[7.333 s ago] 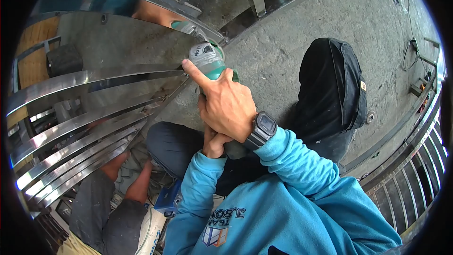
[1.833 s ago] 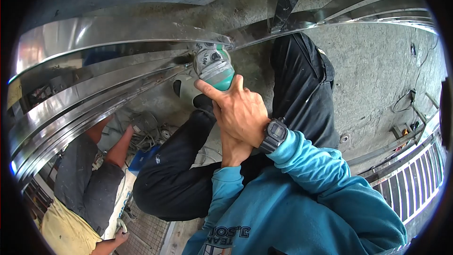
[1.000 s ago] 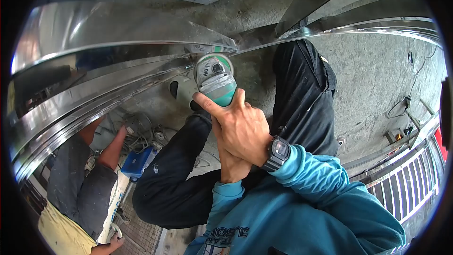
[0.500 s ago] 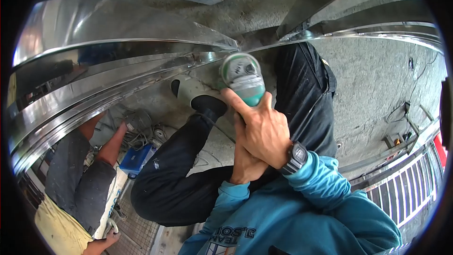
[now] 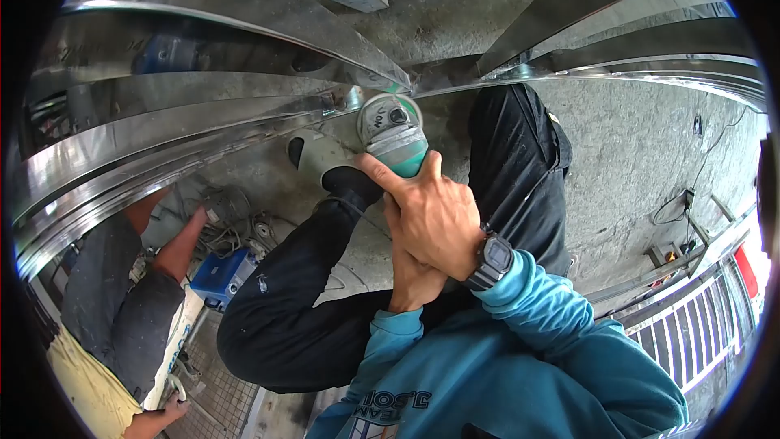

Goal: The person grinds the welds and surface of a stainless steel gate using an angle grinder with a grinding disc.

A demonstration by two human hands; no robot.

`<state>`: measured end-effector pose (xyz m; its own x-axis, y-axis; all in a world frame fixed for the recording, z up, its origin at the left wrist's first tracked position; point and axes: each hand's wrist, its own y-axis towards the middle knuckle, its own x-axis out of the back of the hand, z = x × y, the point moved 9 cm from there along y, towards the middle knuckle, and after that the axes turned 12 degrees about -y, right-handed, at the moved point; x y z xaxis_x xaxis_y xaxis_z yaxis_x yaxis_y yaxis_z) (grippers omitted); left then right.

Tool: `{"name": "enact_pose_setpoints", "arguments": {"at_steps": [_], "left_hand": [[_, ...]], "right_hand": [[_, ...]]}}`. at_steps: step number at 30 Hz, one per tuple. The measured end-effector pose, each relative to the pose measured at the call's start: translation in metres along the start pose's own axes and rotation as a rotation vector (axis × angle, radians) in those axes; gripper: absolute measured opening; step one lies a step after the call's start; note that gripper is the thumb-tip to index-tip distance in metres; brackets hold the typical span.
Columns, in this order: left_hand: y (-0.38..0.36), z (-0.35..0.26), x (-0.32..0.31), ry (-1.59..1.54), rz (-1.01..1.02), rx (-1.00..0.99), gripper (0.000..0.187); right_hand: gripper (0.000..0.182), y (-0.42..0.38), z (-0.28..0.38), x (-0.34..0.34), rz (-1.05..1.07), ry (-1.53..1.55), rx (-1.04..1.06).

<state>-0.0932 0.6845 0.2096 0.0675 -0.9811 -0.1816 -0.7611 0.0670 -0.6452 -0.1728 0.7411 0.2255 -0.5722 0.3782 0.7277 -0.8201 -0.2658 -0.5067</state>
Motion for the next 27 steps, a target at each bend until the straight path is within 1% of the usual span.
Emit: {"name": "enact_pose_setpoints", "arguments": {"at_steps": [1,3,4,6,7,9,10,11,13,14,15,19,21,23,25,27], "left_hand": [[0.001,0.0,-0.002,-0.002,0.002,0.001,0.116],[0.0,-0.001,-0.006,-0.064,-0.034,0.006,0.082],[0.0,-0.001,-0.007,-0.065,-0.031,0.004,0.082],[-0.003,-0.005,-0.008,0.033,-0.042,-0.048,0.085],[-0.003,-0.005,-0.01,0.029,-0.046,-0.05,0.085],[-0.001,0.004,-0.023,-0.139,0.073,0.042,0.114],[0.001,-0.005,-0.028,0.07,0.133,-0.051,0.113],[0.003,-0.007,-0.03,0.067,0.131,-0.051,0.113],[0.004,-0.008,-0.044,0.05,0.219,-0.057,0.112],[0.007,-0.004,-0.047,0.023,0.21,0.001,0.112],[0.006,-0.004,-0.046,0.018,0.204,-0.005,0.112],[0.003,0.001,-0.039,-0.025,0.164,0.021,0.113],[0.001,0.003,-0.034,-0.036,0.155,0.03,0.114],[0.0,-0.003,-0.02,0.016,0.108,-0.049,0.116],[0.002,-0.011,-0.013,-0.013,0.075,-0.038,0.116],[0.003,-0.009,-0.002,-0.064,-0.009,-0.005,0.117]], "right_hand": [[0.058,-0.001,-0.002,0.0,0.007,0.013,0.001],[0.059,-0.002,-0.004,-0.001,0.027,0.01,-0.008],[0.059,-0.002,-0.005,-0.001,0.042,0.007,-0.009],[0.061,-0.005,-0.008,0.003,0.053,0.019,-0.023],[0.062,-0.007,-0.011,0.003,0.064,0.033,-0.039],[0.064,-0.009,-0.018,0.005,0.038,0.028,-0.056],[0.064,-0.011,-0.023,0.007,0.021,0.047,-0.084],[0.064,-0.014,-0.029,0.009,0.005,0.067,-0.111],[0.064,-0.017,-0.036,0.015,0.01,0.066,-0.136],[0.064,-0.017,-0.042,0.017,0.021,0.061,-0.17],[0.063,-0.018,-0.046,0.019,0.031,0.057,-0.203],[0.063,-0.017,-0.039,0.015,-0.017,0.053,-0.137],[0.063,-0.013,-0.028,0.009,-0.001,0.054,-0.116],[0.063,-0.009,-0.018,0.005,0.015,0.05,-0.093],[0.064,-0.004,-0.008,0.002,0.02,0.076,-0.056],[0.064,0.0,-0.001,-0.001,0.007,0.058,-0.039]]}}
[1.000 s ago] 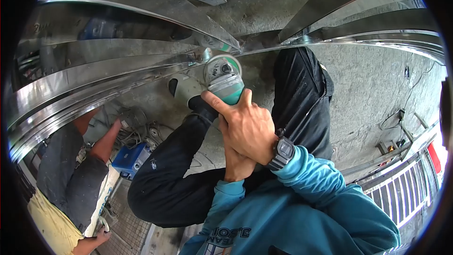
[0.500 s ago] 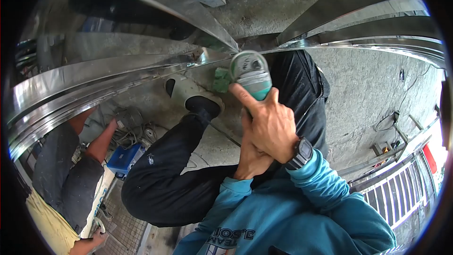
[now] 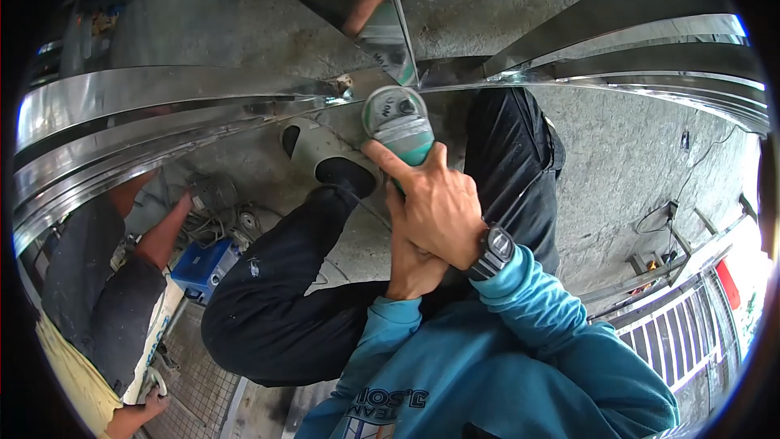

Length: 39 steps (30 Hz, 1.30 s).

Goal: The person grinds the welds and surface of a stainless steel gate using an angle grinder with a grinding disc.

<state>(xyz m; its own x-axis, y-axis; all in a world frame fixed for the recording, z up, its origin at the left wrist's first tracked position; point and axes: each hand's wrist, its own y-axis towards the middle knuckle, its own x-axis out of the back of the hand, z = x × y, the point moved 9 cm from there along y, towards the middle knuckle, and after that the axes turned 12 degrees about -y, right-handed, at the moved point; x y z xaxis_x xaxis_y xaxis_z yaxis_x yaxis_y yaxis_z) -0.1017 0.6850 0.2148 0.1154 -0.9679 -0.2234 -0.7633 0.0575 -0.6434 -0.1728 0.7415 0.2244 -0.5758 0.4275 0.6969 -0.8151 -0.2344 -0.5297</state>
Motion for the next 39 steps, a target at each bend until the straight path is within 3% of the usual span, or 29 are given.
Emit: {"name": "enact_pose_setpoints", "arguments": {"at_steps": [2,5,7,8,10,17,19,23,25,28,30,32,34,36,39], "left_hand": [[0.004,-0.003,0.004,-0.078,-0.024,0.008,0.116],[0.007,-0.008,0.012,0.098,-0.019,-0.026,0.114],[0.007,-0.016,0.016,0.08,-0.092,-0.066,0.094],[0.008,-0.016,0.018,0.082,-0.087,-0.066,0.094],[0.008,-0.01,0.018,0.07,-0.036,-0.014,0.114],[0.009,-0.007,0.021,0.089,-0.012,-0.005,0.112],[0.005,-0.019,0.015,0.05,-0.077,-0.069,0.09],[0.001,-0.001,0.023,-0.07,-0.049,0.014,0.097],[-0.002,-0.003,0.023,0.264,0.087,-0.047,0.104],[-0.011,-0.009,0.025,0.391,0.028,-0.118,0.11],[-0.008,-0.015,0.022,0.407,0.026,-0.104,0.107],[-0.002,-0.032,0.013,0.701,0.063,-0.173,0.101],[0.004,-0.028,0.018,0.658,0.04,-0.11,0.098],[0.007,-0.032,0.019,0.814,0.035,-0.242,0.098],[0.009,-0.038,0.027,0.88,0.025,-0.198,0.097]], "right_hand": [[0.064,0.007,0.006,-0.002,0.028,0.0,0.008],[0.063,0.015,0.009,-0.005,0.017,0.004,0.012],[0.063,0.016,0.011,-0.003,-0.001,0.014,0.01],[0.063,0.017,0.012,-0.002,-0.001,0.034,0.012],[0.063,0.016,0.013,-0.002,0.005,0.06,0.009],[0.062,0.017,0.012,-0.006,-0.037,0.155,0.018],[0.062,0.015,0.01,-0.004,-0.064,0.165,0.012],[0.061,0.01,0.008,-0.011,-0.06,0.27,0.029],[0.061,0.007,0.008,-0.01,-0.081,0.332,0.058],[0.064,0.0,0.005,-0.019,-0.003,0.465,0.044],[0.069,-0.004,-0.001,-0.012,-0.147,0.614,0.08],[0.07,0.0,-0.005,-0.008,-0.16,0.658,0.056],[0.071,0.006,-0.006,-0.009,-0.177,0.699,0.042],[0.071,0.008,-0.002,-0.003,-0.371,0.716,0.131],[0.071,0.014,0.004,-0.012,-0.351,0.749,0.124]]}}
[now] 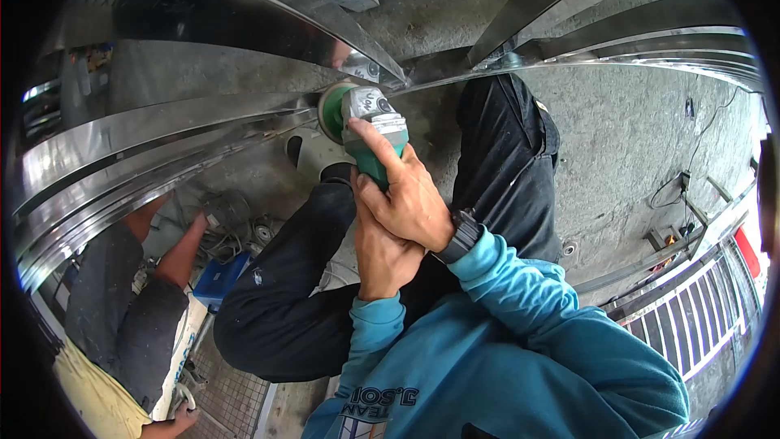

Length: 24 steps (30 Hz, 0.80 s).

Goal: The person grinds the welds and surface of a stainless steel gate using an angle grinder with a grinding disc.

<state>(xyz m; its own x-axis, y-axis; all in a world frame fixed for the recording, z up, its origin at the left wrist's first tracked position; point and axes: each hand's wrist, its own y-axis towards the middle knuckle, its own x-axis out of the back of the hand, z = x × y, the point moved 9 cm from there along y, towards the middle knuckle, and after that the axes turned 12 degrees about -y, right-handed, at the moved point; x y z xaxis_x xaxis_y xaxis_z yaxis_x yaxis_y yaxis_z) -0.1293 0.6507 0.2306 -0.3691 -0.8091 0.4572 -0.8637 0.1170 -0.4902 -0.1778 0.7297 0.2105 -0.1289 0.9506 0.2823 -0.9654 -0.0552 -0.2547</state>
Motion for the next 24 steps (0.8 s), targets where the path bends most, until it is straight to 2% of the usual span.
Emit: {"name": "enact_pose_setpoints", "arguments": {"at_steps": [1,5,7,10,11,13,15,16,17,19,21,23,24], "left_hand": [[0.0,0.004,0.001,-0.018,0.009,0.057,0.098],[-0.003,0.001,0.001,0.098,-0.01,0.018,0.101],[-0.01,0.006,0.005,0.116,-0.053,0.077,0.101],[-0.018,0.004,0.001,0.077,-0.033,0.082,0.103],[-0.025,0.004,0.002,0.077,-0.037,0.087,0.103],[-0.031,-0.011,-0.01,0.179,0.044,-0.026,0.106],[-0.034,-0.009,-0.016,0.151,0.117,0.119,0.107],[-0.032,-0.014,-0.02,0.233,0.179,0.122,0.106],[-0.035,-0.017,-0.025,0.313,0.245,0.126,0.104],[-0.044,-0.023,-0.032,0.377,0.278,0.094,0.103],[-0.053,-0.029,-0.034,0.441,0.303,0.051,0.102],[-0.069,-0.048,-0.036,0.475,0.34,-0.12,0.098],[-0.075,-0.053,-0.035,0.45,0.383,-0.144,0.098]], "right_hand": [[0.071,0.001,0.0,-0.002,0.005,0.021,-0.002],[0.072,-0.003,-0.009,-0.009,0.039,0.087,-0.027],[0.072,-0.008,-0.014,-0.011,0.034,0.201,-0.041],[0.072,-0.016,-0.011,-0.001,-0.017,0.146,0.017],[0.079,-0.022,-0.014,0.0,0.012,0.084,0.045],[0.094,-0.037,-0.026,0.016,-0.116,0.186,-0.109],[0.107,-0.051,-0.049,0.018,-0.15,0.454,-0.332],[0.113,-0.058,-0.065,0.017,-0.132,0.606,-0.549],[0.108,-0.063,-0.072,0.023,-0.153,0.68,-0.682],[0.102,-0.078,-0.08,0.028,-0.201,0.773,-0.803],[0.09,-0.09,-0.087,0.03,-0.187,0.862,-0.81],[0.073,-0.095,-0.093,0.035,-0.138,0.821,-0.762],[0.07,-0.096,-0.09,0.039,-0.134,0.828,-0.758]]}}
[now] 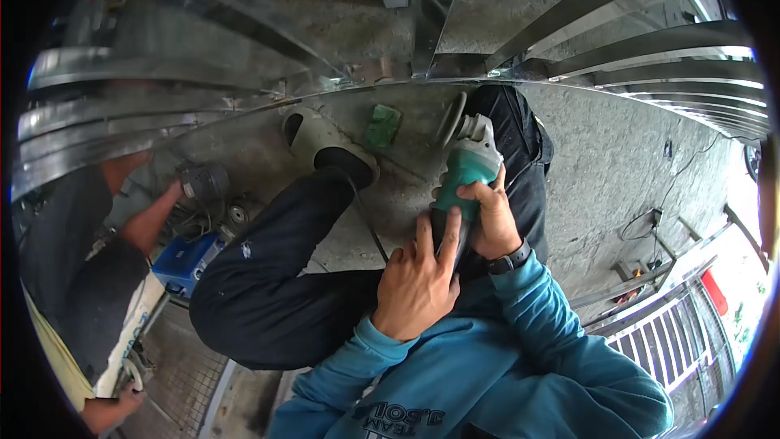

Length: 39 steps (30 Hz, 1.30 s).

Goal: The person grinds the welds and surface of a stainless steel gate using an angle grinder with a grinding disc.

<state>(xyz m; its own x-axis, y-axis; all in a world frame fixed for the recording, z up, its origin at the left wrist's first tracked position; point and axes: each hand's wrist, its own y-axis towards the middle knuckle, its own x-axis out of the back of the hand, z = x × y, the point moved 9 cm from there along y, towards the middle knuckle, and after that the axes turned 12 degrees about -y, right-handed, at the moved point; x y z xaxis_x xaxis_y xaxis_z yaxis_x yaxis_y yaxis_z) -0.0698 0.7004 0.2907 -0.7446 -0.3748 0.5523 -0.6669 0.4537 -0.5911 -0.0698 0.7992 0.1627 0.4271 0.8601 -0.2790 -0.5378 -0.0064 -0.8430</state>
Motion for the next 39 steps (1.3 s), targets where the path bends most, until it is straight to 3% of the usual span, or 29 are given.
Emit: {"name": "enact_pose_setpoints", "arguments": {"at_steps": [5,6,10,15,21,25,32,37,39], "left_hand": [[-0.028,-0.008,-0.007,0.069,0.01,-0.159,0.099],[-0.032,-0.01,-0.01,0.138,-0.015,-0.229,0.09],[-0.046,-0.021,-0.012,0.315,-0.125,-0.414,0.061],[-0.056,-0.03,-0.025,0.305,-0.135,-0.529,0.053],[-0.055,-0.029,-0.025,0.326,-0.18,-0.763,0.043],[-0.047,-0.017,-0.025,0.214,-0.203,-0.918,0.035],[-0.035,-0.003,-0.028,0.166,-0.239,-1.178,0.03],[-0.033,-0.011,-0.019,0.13,-0.246,-1.333,0.031],[-0.017,-0.011,-0.015,0.096,-0.162,-1.299,0.037]], "right_hand": [[0.045,-0.008,0.008,-0.003,0.124,0.043,0.057],[0.04,-0.01,0.01,-0.003,0.124,0.017,0.074],[0.044,-0.01,0.003,0.002,0.178,-0.003,0.072],[0.043,-0.009,-0.016,0.013,0.266,0.145,0.025],[0.044,-0.014,-0.014,0.024,0.206,0.212,0.124],[0.041,-0.019,0.004,0.033,0.045,0.061,0.245],[0.04,-0.029,0.012,0.055,-0.167,0.054,0.345],[0.035,-0.034,0.006,0.079,-0.243,0.144,0.25],[0.033,-0.037,0.014,0.081,-0.234,0.19,0.257]]}}
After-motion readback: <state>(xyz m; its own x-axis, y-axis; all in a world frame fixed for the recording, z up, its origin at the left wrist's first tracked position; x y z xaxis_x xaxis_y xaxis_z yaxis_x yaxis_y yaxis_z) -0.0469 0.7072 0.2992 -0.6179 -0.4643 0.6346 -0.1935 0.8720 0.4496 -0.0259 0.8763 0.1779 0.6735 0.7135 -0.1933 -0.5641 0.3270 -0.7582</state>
